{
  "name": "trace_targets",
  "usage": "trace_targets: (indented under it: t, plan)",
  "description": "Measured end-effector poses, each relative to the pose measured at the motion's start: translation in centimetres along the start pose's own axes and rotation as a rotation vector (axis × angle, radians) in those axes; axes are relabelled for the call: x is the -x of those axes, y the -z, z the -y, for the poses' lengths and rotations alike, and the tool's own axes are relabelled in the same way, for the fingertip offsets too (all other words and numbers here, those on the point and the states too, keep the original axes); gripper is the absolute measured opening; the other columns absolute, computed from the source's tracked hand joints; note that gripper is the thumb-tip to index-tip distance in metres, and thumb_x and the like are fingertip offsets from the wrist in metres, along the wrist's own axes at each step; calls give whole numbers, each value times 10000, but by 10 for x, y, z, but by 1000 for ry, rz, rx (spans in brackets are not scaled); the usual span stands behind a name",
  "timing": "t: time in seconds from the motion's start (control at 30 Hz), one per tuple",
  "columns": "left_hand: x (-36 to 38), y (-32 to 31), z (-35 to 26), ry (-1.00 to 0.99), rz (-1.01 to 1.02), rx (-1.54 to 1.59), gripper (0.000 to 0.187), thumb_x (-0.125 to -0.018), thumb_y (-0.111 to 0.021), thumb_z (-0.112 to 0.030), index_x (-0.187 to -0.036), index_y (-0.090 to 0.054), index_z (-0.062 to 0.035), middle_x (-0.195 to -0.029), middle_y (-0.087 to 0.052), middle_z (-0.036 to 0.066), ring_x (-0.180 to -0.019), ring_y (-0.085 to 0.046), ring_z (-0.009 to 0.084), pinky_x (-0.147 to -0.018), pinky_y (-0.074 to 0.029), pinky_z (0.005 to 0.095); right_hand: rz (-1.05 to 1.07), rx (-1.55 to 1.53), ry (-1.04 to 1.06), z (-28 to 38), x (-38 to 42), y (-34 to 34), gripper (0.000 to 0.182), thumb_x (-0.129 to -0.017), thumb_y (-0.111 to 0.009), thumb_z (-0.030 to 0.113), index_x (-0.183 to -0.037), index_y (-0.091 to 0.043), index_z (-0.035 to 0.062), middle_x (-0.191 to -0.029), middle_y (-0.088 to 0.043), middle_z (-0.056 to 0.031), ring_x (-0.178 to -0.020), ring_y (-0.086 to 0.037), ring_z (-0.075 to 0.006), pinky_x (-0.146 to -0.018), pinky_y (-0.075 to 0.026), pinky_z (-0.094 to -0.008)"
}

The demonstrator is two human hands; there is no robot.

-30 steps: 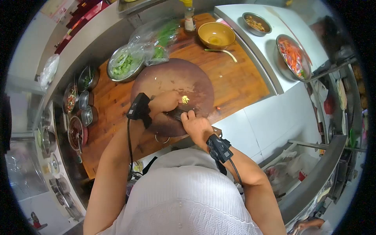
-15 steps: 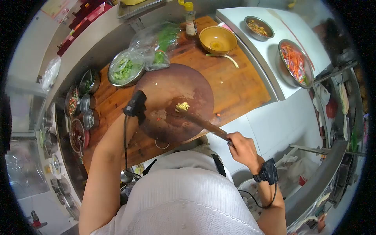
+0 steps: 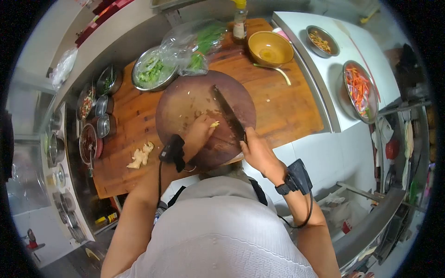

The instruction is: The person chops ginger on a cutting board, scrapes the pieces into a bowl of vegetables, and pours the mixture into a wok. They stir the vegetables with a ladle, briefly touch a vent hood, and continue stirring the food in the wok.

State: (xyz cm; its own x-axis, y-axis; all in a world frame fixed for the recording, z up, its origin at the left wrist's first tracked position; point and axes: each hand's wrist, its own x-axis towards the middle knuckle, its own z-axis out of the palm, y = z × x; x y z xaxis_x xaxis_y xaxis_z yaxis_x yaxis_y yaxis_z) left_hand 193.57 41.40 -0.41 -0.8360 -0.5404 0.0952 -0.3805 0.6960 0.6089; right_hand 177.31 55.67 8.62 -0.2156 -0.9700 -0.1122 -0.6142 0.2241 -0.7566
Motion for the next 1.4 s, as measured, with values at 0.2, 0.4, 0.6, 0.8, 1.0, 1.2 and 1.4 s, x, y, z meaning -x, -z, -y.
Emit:
trace_targets:
  t: [0.2,0.4,0.6,0.8,1.0,1.2,1.4]
  plan:
    - [8,-12,-25,250,-365,-14,213,-713,-577,-73,-916,-540,-18,-879,-510,157,-819,-497,335,-717,-411,357,194,226,107,12,-25,-4,423,-763,-461,61,-1157,-308,31,-785,-532,-261,-721,-529,-408,-620,-425,-466]
    - [15,-16,-19,202,-521,27,183,-721,-555,-42,-901,-539,-9,-892,-518,160,-815,-501,332,-722,-412,355,253,363,206,13,-38,-13,639,-726,-459,26,-1296,-184,112,-819,-539,-262,-709,-541,-408,-634,-434,-461]
    - [12,-16,-11,198,-451,52,92,-727,-533,-43,-804,-553,4,-806,-529,153,-762,-510,327,-671,-420,368,437,454,-14,41,-36,-13,679,-738,-469,34,-1316,-136,157,-803,-560,-248,-720,-542,-390,-645,-420,-458]
    - [7,-16,-7,157,-421,9,59,-716,-520,-34,-766,-533,-6,-763,-509,156,-735,-502,343,-649,-417,391,311,403,0,31,-40,-20,689,-718,-445,2,-1317,-145,164,-767,-562,-256,-709,-555,-385,-615,-429,-461]
    - [8,-17,-5,162,-519,79,42,-742,-503,-45,-757,-519,-8,-767,-503,173,-730,-500,354,-642,-419,401,372,485,3,48,-33,-19,697,-713,-441,-4,-1318,-143,175,-724,-565,-248,-658,-559,-388,-606,-433,-460]
    - [10,-15,-6,143,-417,39,57,-750,-489,-37,-771,-508,13,-782,-505,187,-750,-504,362,-654,-422,401,310,392,37,31,-35,-28,658,-743,-416,14,-1319,-142,177,-680,-546,-251,-643,-543,-387,-596,-421,-453]
    - [12,-16,-6,173,-447,46,63,-742,-485,-26,-770,-511,24,-789,-507,190,-756,-505,364,-657,-421,404,307,441,-34,44,-25,-35,662,-736,-448,22,-1312,-159,172,-740,-556,-246,-684,-543,-385,-619,-425,-445]
